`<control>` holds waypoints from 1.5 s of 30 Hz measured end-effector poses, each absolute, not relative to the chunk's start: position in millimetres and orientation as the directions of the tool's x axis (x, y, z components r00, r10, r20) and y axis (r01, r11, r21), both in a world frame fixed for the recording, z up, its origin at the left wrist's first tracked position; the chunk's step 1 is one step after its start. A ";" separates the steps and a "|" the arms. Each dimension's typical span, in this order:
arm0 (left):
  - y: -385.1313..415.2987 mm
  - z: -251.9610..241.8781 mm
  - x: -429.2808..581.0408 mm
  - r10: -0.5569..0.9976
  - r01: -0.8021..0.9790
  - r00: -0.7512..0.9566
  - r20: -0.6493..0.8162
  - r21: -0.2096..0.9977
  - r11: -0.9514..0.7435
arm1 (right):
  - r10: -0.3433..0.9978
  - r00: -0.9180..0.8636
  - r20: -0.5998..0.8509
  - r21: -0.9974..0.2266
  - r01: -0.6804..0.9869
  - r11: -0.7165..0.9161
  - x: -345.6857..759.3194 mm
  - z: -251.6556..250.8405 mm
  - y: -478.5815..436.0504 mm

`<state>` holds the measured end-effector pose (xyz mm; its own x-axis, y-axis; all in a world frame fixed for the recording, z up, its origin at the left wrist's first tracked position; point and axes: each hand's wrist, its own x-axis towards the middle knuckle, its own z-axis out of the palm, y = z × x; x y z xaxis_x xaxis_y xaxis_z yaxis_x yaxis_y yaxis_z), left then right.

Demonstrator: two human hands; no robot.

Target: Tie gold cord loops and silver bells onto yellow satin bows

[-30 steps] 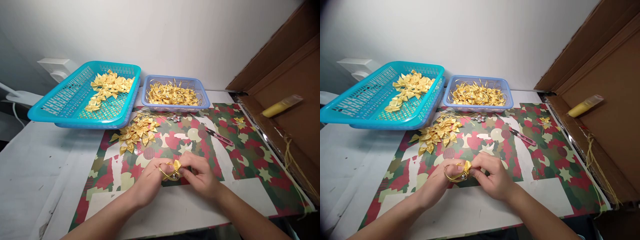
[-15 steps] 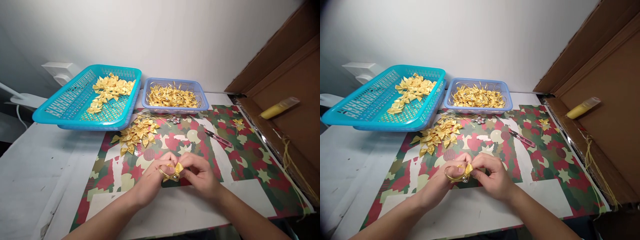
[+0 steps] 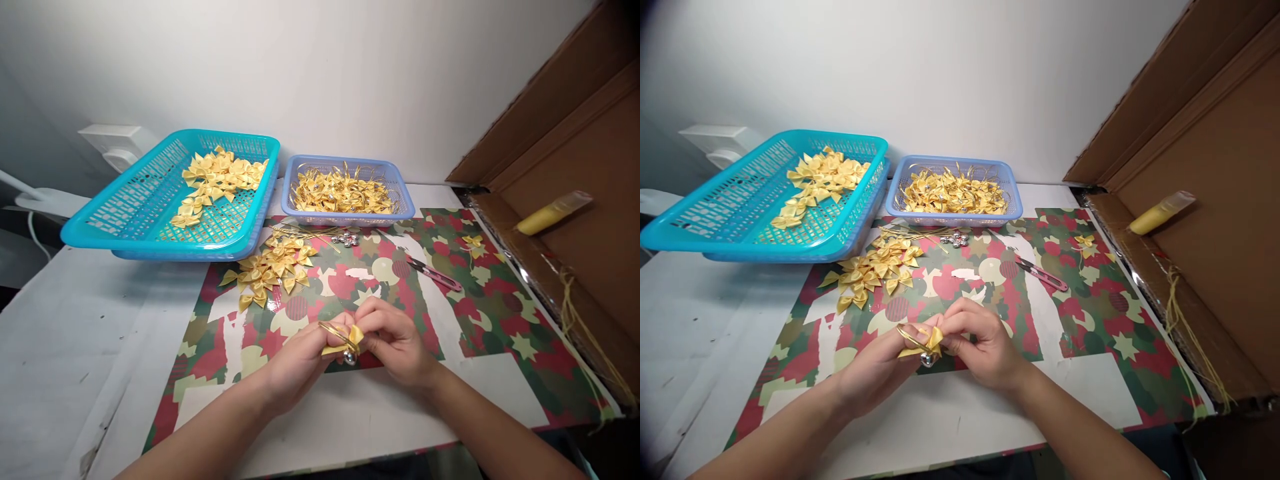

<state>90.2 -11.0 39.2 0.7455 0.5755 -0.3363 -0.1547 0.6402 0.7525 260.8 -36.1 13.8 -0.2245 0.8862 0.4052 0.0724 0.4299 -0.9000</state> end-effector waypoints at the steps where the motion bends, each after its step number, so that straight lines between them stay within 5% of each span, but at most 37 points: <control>1: -10.5 39.5 89.8 0.584 -0.131 0.739 -0.337 0.777 0.615 | 0.892 -0.223 0.392 -0.902 0.097 0.421 261.4 13.7 -36.5; 6: -9.0 40.4 88.8 0.668 -0.011 0.674 -0.316 0.899 0.437 | 0.909 -0.220 0.355 -0.894 0.206 0.399 263.1 12.8 -40.7; 11: -12.8 38.2 87.9 0.762 0.013 0.631 -0.142 0.985 0.173 | 0.901 -0.235 0.364 -0.884 0.216 0.414 261.4 14.2 -41.4; 19: -18.1 33.9 86.3 0.812 0.070 0.572 0.117 0.979 -0.191 | 0.872 -0.161 0.463 -0.787 0.378 0.488 263.6 21.8 -41.2; 22: -18.8 31.8 86.9 0.837 0.131 0.530 0.137 0.962 -0.240 | 0.806 -0.058 0.589 -0.698 0.466 0.544 265.6 24.1 -43.5; 28: -20.2 29.3 88.3 0.847 0.131 0.504 0.170 0.954 -0.269 | 0.736 -0.138 0.663 -0.552 0.575 0.605 257.8 25.0 -46.1; 45: -21.8 26.4 89.4 0.817 0.202 0.505 0.277 0.883 -0.424 | 0.796 -0.034 0.604 -0.659 0.541 0.523 246.5 30.6 -50.9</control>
<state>89.4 -21.8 26.4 0.5052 0.8173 0.2771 0.2018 -0.4241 0.8828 246.5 -50.9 30.6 -0.0336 0.7962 0.6041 0.5414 0.5226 -0.6586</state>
